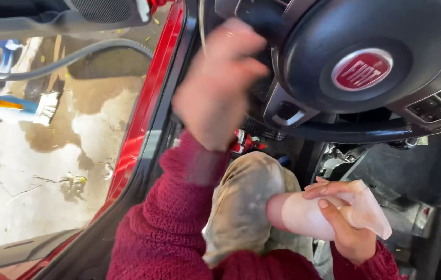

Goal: The person cleans the interior of a car, starting with the steering wheel. They spray a cleaning solution from a bottle and scrub the steering wheel with a brush. The person then moves to the floor mat near the pedals, spraying and scrubbing that area as well.

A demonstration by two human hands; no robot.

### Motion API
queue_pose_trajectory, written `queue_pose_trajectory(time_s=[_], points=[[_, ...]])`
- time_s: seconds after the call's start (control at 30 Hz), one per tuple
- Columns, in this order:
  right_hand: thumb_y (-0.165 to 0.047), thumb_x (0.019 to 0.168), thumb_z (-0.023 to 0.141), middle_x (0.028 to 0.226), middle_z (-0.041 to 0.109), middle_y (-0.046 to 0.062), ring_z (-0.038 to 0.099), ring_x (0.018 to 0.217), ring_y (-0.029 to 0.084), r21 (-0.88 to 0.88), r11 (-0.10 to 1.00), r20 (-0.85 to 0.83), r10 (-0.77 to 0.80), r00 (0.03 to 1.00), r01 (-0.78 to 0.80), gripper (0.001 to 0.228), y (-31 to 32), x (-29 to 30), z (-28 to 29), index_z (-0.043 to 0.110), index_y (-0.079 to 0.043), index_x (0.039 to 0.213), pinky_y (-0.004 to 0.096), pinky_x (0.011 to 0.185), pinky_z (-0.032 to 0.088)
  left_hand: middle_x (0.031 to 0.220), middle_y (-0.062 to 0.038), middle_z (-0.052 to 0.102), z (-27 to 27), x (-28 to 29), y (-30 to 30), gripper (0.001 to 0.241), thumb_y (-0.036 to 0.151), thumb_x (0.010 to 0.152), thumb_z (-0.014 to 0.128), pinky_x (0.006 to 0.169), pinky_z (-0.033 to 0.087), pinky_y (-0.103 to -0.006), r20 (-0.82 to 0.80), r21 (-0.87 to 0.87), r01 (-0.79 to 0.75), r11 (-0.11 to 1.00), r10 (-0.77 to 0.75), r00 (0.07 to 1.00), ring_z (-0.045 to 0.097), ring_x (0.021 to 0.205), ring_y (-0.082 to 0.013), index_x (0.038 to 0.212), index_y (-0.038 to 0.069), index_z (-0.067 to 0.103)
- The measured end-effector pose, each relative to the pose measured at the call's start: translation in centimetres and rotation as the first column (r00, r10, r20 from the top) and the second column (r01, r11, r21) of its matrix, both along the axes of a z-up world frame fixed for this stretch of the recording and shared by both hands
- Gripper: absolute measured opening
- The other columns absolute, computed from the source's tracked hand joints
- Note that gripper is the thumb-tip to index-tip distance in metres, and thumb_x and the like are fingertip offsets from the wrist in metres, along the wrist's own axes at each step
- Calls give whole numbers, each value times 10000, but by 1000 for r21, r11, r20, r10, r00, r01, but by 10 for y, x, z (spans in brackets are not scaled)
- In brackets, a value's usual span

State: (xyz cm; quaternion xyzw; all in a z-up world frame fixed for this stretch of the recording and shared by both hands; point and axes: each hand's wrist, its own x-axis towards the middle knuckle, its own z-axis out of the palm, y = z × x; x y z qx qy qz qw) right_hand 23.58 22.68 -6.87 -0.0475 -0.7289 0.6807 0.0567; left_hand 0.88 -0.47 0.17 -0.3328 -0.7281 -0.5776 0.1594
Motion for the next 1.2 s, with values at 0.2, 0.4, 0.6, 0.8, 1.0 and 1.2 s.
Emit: queue_pose_trajectory(time_s=[0.2,0.4,0.6,0.8,1.0,1.2], points=[[55,892,581,1001,691,194,702,1065,307,64,998,27,5,1000,-7,233,-8,-10,13,535,-8,1112,532,1174,416,1294,-155,636,5,-12,-10,267,15,942,780,1133,496,-375,-266,-10,113,994,-111,957,608,1260,-320,1161,59,633],[49,863,572,968,732,178,732,1015,286,136,991,-35,17,999,-12,255,0,-11,3,569,-20,1110,519,1137,464,1209,-132,648,31,-20,-8,270,-53,799,760,1021,537,-368,-382,-79,-267,960,218,898,613,1230,-315,995,76,626],[68,899,554,1017,696,181,693,1065,309,16,1000,-49,13,999,-12,269,0,-7,-1,522,-26,1149,518,1181,410,1082,-12,679,47,-20,-2,199,-56,1104,722,851,567,-246,-133,378,-180,908,245,960,681,935,-147,1165,111,632],[80,892,550,1011,713,169,702,1050,303,57,998,-7,13,1000,-12,254,-16,-3,17,572,-27,1121,496,1124,459,1231,-102,653,55,-7,-7,217,-19,1076,628,879,600,-265,-93,-20,159,987,-160,983,719,1019,-183,1284,38,598],[55,907,561,1040,689,163,698,1092,296,62,997,-5,34,999,-34,265,-10,-4,10,520,-20,1158,510,1191,386,1163,-181,659,5,-28,21,158,-21,990,650,1079,468,-475,-75,507,361,783,-377,923,586,1161,-363,1087,103,661],[6,925,575,1013,727,127,732,1032,246,215,977,-59,29,998,-16,227,-15,0,14,548,-49,1143,502,1167,456,1043,-109,757,34,-40,21,75,114,1054,754,847,584,-380,-397,-374,-149,915,-13,918,734,961,-254,1128,110,760]])
